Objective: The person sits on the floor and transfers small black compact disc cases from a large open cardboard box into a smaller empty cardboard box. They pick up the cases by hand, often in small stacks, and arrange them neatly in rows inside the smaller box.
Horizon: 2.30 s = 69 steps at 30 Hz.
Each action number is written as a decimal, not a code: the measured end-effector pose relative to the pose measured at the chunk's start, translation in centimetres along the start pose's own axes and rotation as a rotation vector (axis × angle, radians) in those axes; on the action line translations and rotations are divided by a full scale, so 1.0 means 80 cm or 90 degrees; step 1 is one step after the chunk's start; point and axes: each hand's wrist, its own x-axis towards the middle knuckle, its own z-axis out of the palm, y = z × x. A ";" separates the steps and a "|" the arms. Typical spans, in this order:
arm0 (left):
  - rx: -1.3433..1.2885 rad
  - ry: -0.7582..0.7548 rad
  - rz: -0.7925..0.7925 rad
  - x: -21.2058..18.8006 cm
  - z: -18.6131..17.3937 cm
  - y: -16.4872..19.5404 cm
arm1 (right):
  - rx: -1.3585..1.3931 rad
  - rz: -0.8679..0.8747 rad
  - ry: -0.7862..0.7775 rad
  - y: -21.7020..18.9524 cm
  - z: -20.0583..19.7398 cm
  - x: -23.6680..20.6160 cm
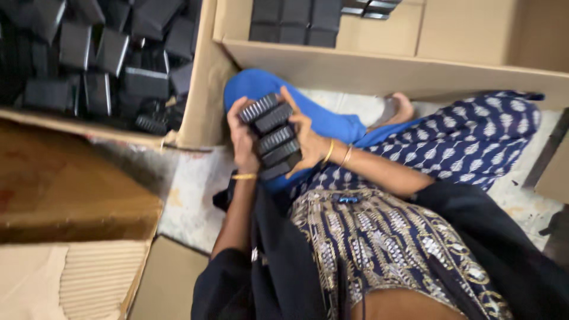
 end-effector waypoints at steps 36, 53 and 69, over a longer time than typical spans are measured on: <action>0.142 0.056 -0.015 0.041 0.037 0.015 | -0.020 0.039 -0.014 0.011 -0.039 0.067; 0.320 0.103 0.111 0.082 0.042 -0.043 | 0.293 0.876 0.261 0.079 -0.392 0.019; 0.485 0.054 0.139 0.123 0.058 -0.040 | 0.473 0.885 0.491 0.235 -0.357 0.024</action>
